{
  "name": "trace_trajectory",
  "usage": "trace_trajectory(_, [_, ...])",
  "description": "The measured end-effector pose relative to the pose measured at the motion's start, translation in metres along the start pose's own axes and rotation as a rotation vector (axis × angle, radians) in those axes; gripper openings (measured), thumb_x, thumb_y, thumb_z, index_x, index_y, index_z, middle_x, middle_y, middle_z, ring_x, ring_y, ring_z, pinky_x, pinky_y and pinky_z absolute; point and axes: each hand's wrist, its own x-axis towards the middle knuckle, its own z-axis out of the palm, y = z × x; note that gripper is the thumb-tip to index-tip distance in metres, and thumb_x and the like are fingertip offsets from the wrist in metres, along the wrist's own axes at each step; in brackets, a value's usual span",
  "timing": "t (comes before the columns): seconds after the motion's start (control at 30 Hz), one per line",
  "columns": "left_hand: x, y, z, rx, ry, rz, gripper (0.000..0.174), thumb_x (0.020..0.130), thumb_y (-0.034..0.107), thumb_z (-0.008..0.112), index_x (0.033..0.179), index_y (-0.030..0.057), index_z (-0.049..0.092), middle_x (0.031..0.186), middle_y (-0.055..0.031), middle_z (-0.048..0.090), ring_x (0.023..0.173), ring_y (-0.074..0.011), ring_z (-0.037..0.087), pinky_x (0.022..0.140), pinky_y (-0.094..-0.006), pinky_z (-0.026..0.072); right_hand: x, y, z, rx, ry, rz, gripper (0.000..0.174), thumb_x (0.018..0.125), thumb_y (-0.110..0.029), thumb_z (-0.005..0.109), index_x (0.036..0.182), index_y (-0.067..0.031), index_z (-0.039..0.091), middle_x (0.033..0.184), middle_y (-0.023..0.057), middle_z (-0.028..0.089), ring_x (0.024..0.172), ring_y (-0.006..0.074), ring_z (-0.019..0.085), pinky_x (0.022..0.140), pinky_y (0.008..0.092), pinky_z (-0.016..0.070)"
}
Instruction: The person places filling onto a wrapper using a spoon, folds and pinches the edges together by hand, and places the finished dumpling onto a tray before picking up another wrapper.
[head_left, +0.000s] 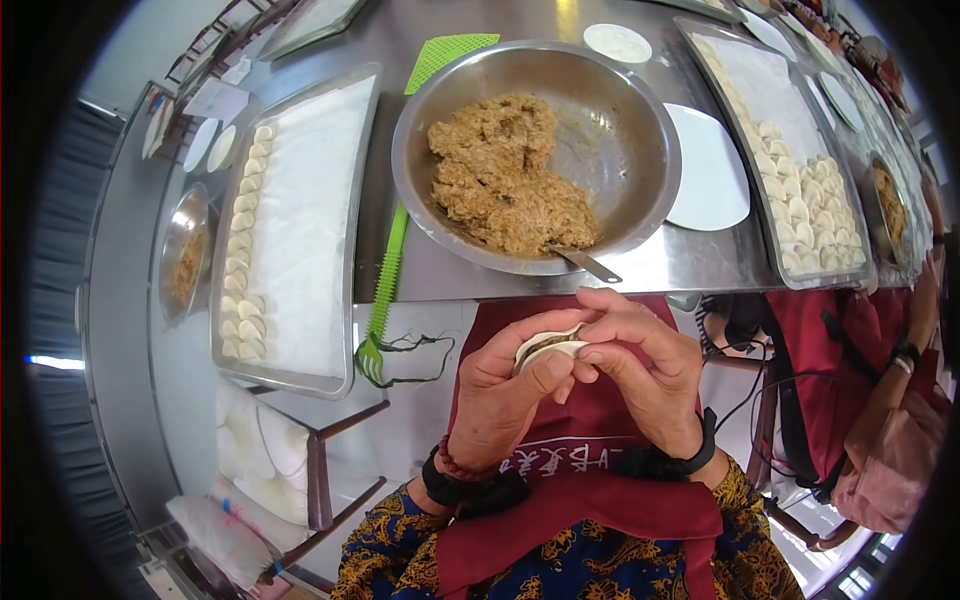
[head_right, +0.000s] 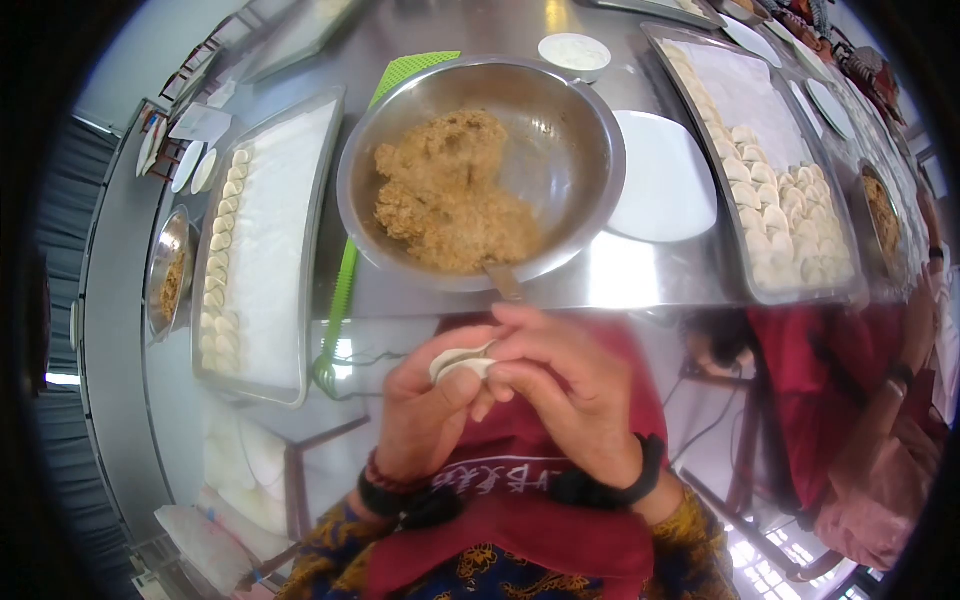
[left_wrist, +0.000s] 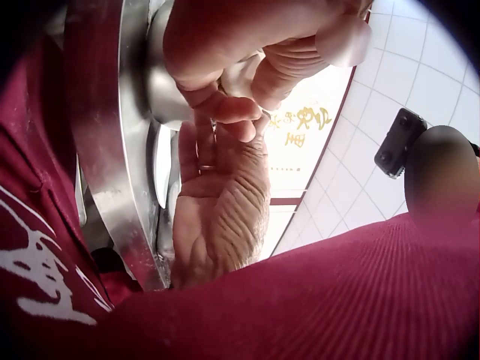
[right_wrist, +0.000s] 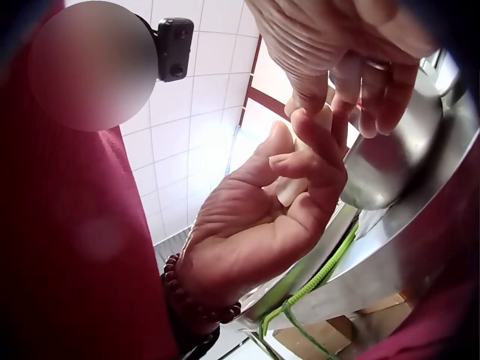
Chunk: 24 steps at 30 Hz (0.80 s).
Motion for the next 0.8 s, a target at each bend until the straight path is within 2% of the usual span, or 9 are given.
trace_trajectory(0.1, [0.0,0.0,0.0,0.015,-0.007,0.001,0.036,0.1,0.004,0.056,0.135,-0.0049,0.053,0.125,-0.016,0.062,0.097,-0.0148,0.064,0.075,-0.0249,0.0489,0.001,-0.009,0.006,-0.059,0.074,0.024,0.028,0.086,0.005,0.07,0.114,0.003,0.066,0.111,0.0151,0.069,0.101,0.0187,0.067,0.093,0.0316,0.0521])
trace_trajectory(0.17, [0.001,-0.002,0.002,0.03,0.029,0.102,0.033,0.099,0.002,0.055,0.132,-0.0046,0.057,0.141,-0.0166,0.052,0.098,-0.0151,0.063,0.074,-0.0248,0.0488,-0.001,-0.012,0.009,0.07,0.127,0.17,0.035,0.089,0.004,0.067,0.124,0.0056,0.061,0.107,0.0135,0.069,0.093,0.0182,0.068,0.09,0.0319,0.0535])
trace_trajectory(0.2, [0.001,-0.002,0.001,0.03,0.028,0.103,0.033,0.099,0.002,0.055,0.132,-0.0046,0.057,0.141,-0.0166,0.052,0.098,-0.0151,0.063,0.074,-0.0248,0.0488,-0.001,-0.013,0.008,0.07,0.128,0.168,0.035,0.089,0.004,0.067,0.124,0.0056,0.061,0.107,0.0135,0.069,0.093,0.0182,0.068,0.09,0.0319,0.0535])
trace_trajectory(0.27, [0.001,-0.002,-0.001,0.062,-0.029,0.147,0.035,0.098,0.006,0.056,0.131,-0.0072,0.055,0.151,-0.0215,0.041,0.101,-0.0206,0.062,0.078,-0.0293,0.0507,0.002,-0.014,0.004,0.56,-0.037,0.427,0.038,0.093,0.002,0.062,0.13,0.0082,0.056,0.103,0.0135,0.068,0.086,0.0194,0.068,0.083,0.0319,0.0552])
trace_trajectory(0.5, [0.001,-0.002,0.0,0.114,-0.056,0.117,0.039,0.098,0.005,0.056,0.135,-0.0072,0.053,0.154,-0.0204,0.037,0.113,-0.0215,0.059,0.098,-0.0335,0.048,-0.004,-0.003,0.009,0.828,-0.043,0.518,0.033,0.097,-0.003,0.059,0.128,0.0087,0.058,0.087,0.0113,0.065,0.078,0.0208,0.066,0.076,0.0329,0.0564])
trace_trajectory(0.57, [0.0,-0.003,0.001,0.115,-0.046,0.132,0.041,0.098,0.004,0.056,0.137,-0.0072,0.051,0.153,-0.0205,0.038,0.107,-0.0209,0.061,0.089,-0.0311,0.0507,-0.004,-0.004,0.01,0.837,-0.018,0.513,0.029,0.098,-0.005,0.059,0.123,0.009,0.061,0.084,0.0112,0.063,0.075,0.0211,0.065,0.074,0.0336,0.0568])
trace_trajectory(0.6, [0.0,-0.004,0.001,0.115,-0.047,0.133,0.041,0.098,0.004,0.056,0.137,-0.0072,0.051,0.153,-0.0205,0.038,0.107,-0.0209,0.061,0.089,-0.0311,0.0507,-0.004,-0.004,0.01,0.837,-0.018,0.513,0.029,0.098,-0.005,0.059,0.123,0.009,0.061,0.084,0.0112,0.063,0.075,0.0211,0.065,0.074,0.0336,0.0568])
trace_trajectory(0.67, [0.0,-0.004,0.001,0.08,-0.059,0.132,0.044,0.098,0.004,0.057,0.139,-0.0075,0.049,0.152,-0.0209,0.039,0.099,-0.0195,0.063,0.077,-0.0275,0.0508,-0.004,-0.004,0.011,0.805,0.013,0.479,0.026,0.098,-0.006,0.059,0.119,0.0087,0.063,0.084,0.0125,0.063,0.074,0.0223,0.065,0.072,0.035,0.0574])
trace_trajectory(0.8, [0.002,-0.002,0.008,0.157,-0.004,0.138,0.047,0.098,0.004,0.057,0.142,-0.0081,0.045,0.146,-0.0211,0.046,0.093,-0.0174,0.063,0.069,-0.0242,0.0482,-0.006,0.006,0.012,0.872,0.021,0.405,0.022,0.099,-0.006,0.058,0.115,0.0085,0.063,0.085,0.0142,0.064,0.073,0.0234,0.065,0.069,0.036,0.0579])
